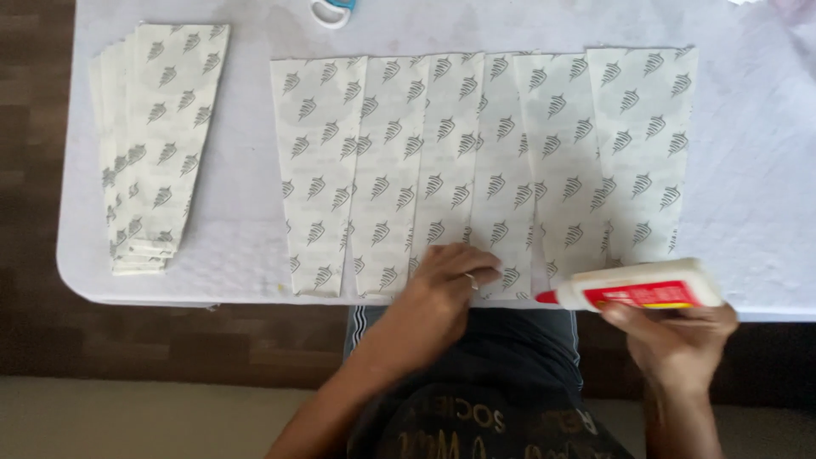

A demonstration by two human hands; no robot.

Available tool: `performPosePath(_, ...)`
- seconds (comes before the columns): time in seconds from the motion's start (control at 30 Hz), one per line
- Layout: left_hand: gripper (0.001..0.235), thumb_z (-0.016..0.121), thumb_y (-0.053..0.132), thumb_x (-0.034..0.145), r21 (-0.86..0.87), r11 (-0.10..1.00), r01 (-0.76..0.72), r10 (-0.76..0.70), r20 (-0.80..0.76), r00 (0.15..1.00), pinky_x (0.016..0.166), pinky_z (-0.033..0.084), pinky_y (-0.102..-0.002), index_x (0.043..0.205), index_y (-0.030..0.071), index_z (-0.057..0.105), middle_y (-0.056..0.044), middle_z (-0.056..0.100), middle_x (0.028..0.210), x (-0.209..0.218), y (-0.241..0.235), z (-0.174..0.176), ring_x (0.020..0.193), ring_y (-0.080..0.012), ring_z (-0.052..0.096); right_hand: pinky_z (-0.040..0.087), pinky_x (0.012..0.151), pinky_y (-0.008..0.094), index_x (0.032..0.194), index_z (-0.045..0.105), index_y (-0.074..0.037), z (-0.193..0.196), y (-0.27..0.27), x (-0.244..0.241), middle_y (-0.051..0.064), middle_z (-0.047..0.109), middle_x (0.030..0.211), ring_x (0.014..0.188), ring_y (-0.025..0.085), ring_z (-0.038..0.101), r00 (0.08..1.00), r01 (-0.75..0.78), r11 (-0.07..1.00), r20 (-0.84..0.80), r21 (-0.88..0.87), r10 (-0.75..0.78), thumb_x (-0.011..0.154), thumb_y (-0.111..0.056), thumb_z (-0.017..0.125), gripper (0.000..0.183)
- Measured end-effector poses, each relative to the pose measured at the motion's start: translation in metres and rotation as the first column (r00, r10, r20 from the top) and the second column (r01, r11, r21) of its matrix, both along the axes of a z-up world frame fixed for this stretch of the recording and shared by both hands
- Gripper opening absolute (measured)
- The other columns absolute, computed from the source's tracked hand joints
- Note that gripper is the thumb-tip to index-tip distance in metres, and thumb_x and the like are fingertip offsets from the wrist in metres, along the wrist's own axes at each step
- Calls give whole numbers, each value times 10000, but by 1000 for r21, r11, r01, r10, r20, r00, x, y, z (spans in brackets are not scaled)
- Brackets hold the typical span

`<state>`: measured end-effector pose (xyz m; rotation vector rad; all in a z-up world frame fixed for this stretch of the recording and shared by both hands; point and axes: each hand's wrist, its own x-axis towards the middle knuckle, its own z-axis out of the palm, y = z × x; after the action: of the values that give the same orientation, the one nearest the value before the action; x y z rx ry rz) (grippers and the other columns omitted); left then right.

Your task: The person is manually assembling packaging by spreading out paper strips, applying glue to the edges, and pressing them together.

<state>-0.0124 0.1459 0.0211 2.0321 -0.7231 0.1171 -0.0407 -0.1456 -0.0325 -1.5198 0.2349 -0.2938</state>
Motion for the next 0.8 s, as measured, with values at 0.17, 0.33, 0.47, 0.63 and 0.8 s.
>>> performPosePath(0.17,148,598,-199,889,154,980,-130,116,98,988,865,440,-436,976,-94,655,-185,669,1025,-5,39,17,956,-333,597,699,874,359,1030,705,-83,-10,16,-3,91,722,1025,893,182,723,990,-68,998,122,-12,69,668,7,866,406)
performPosePath(0.33,98,694,-95,896,176,978,-111,108,31,994,892,409,-428,973,-53,652,-118,647,1082,-14,47,10,1002,-315,573,666,819,289,971,734,-26,19,67,4,110,749,917,824,165,732,981,-190,968,-3,-167,192,623,4,909,390)
performPosePath(0.47,249,755,-34,839,168,981,-98,97,13,995,920,414,-458,1062,-74,651,-143,654,1182,-18,52,5,1099,-351,575,615,750,261,891,749,6,33,91,12,100,762,891,808,132,698,960,-277,921,-49,-273,274,616,-38,937,336)
performPosePath(0.63,446,791,-49,748,174,981,-89,94,-21,995,937,421,-461,1173,-68,656,-145,657,1246,-19,54,4,1139,-348,567,594,724,257,863,759,10,34,116,23,95,769,868,775,132,691,936,-351,889,-95,-295,338,630,-31,936,295)
performPosePath(0.8,316,824,-41,723,99,983,-157,157,2,988,871,442,-447,1026,-69,738,-182,733,1050,-16,52,11,1011,-390,652,625,777,418,874,727,128,25,128,30,222,753,788,821,260,767,833,-470,874,265,-125,486,572,95,919,360)
